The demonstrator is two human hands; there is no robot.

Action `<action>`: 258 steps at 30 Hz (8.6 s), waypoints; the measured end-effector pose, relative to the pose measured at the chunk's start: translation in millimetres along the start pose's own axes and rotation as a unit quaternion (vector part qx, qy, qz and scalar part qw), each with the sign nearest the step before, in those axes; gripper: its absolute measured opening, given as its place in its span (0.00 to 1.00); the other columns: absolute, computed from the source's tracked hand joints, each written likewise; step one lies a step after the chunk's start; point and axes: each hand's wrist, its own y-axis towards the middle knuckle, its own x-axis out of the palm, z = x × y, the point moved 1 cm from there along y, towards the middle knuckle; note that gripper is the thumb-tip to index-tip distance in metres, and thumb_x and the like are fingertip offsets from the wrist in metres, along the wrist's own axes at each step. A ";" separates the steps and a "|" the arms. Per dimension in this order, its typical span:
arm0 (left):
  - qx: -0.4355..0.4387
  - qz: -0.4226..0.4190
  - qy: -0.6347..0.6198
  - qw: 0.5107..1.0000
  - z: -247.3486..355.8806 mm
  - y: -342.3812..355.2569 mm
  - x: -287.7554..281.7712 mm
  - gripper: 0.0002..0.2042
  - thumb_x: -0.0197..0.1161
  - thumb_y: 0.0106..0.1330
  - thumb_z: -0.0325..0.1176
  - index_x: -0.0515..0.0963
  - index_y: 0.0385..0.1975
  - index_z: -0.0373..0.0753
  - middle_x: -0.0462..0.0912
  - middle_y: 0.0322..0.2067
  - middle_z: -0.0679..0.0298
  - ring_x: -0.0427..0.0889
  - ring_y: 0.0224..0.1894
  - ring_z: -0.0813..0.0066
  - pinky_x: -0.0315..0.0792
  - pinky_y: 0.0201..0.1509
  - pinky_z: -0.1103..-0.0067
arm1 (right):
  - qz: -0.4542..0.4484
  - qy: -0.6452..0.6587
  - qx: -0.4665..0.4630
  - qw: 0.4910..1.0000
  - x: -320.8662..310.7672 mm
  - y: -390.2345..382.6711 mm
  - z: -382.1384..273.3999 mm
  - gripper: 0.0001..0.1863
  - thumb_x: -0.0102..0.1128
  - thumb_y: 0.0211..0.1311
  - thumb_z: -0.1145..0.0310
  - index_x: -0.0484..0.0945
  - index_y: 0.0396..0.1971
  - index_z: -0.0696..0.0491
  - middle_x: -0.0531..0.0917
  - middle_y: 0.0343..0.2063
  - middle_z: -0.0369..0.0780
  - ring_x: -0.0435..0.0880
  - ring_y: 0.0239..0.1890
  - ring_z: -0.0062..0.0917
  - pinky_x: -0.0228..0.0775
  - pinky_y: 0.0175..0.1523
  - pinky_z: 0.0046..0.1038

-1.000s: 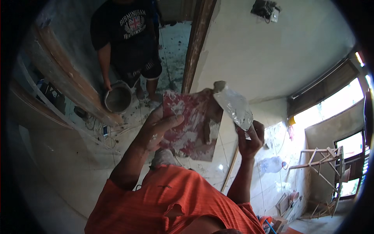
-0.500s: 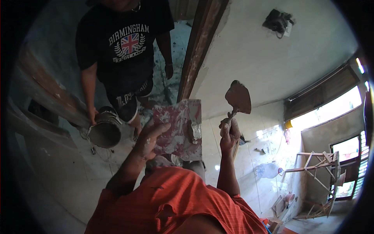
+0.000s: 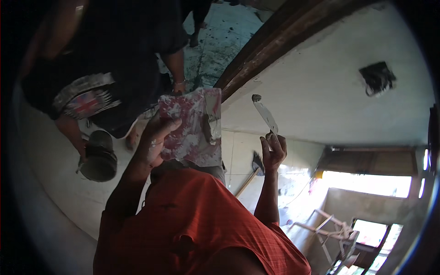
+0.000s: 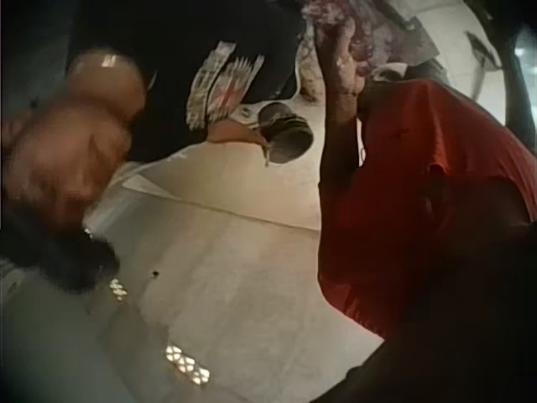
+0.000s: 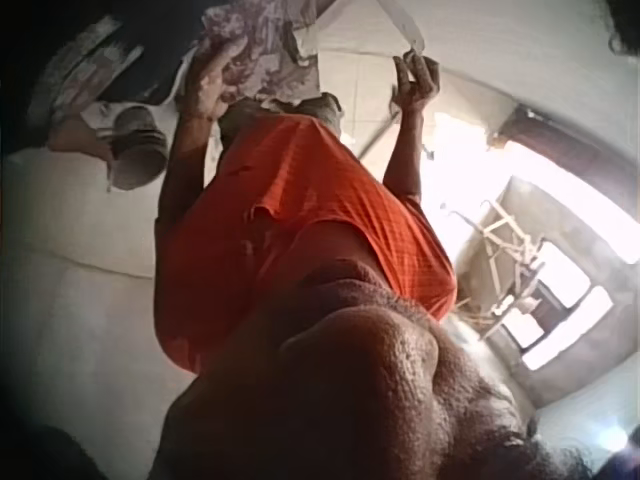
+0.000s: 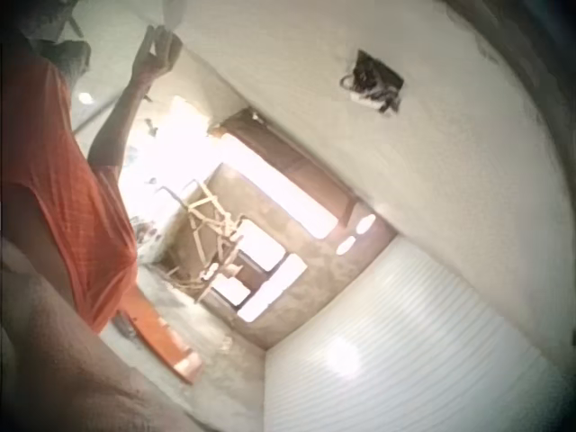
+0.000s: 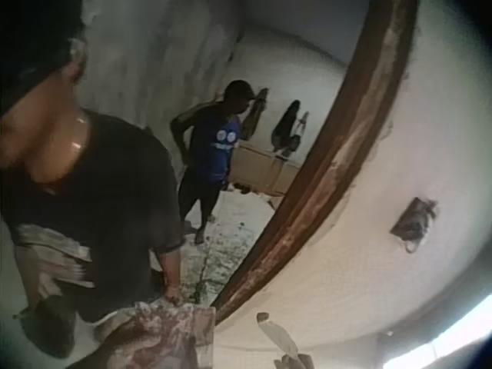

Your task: The person applies plaster to a wall and a door frame using a trowel and a small board. The person scoops plaster from the board onto the trowel and smooths it onto the surface.

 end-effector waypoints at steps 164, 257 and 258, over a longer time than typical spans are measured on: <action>0.072 0.288 -0.069 0.952 -138.4 30.5 75.7 0.23 0.69 0.65 0.41 0.74 0.58 0.46 0.80 0.44 0.69 0.83 0.42 0.76 0.81 0.39 0.75 | -0.353 0.158 0.124 0.914 -57.2 165.5 45.0 0.21 0.67 0.70 0.60 0.84 0.52 0.61 0.81 0.25 0.33 0.73 0.25 0.12 0.64 0.28 0.18; 0.236 0.107 0.010 0.966 -132.6 54.0 56.6 0.22 0.59 0.71 0.28 0.71 0.65 0.36 0.80 0.58 0.59 0.78 0.62 0.63 0.73 0.66 0.64 | -0.354 -0.038 -0.069 0.932 52.9 19.4 231.2 0.19 0.59 0.69 0.44 0.85 0.44 0.43 0.87 0.31 0.42 0.87 0.33 0.44 0.79 0.35 0.46; 0.224 0.124 0.005 0.967 -135.5 51.9 45.3 0.22 0.58 0.71 0.28 0.70 0.65 0.36 0.79 0.59 0.59 0.78 0.62 0.63 0.72 0.67 0.64 | -0.384 -0.031 -0.046 0.922 44.9 22.7 218.8 0.17 0.59 0.69 0.46 0.85 0.44 0.42 0.87 0.32 0.43 0.86 0.36 0.44 0.79 0.38 0.44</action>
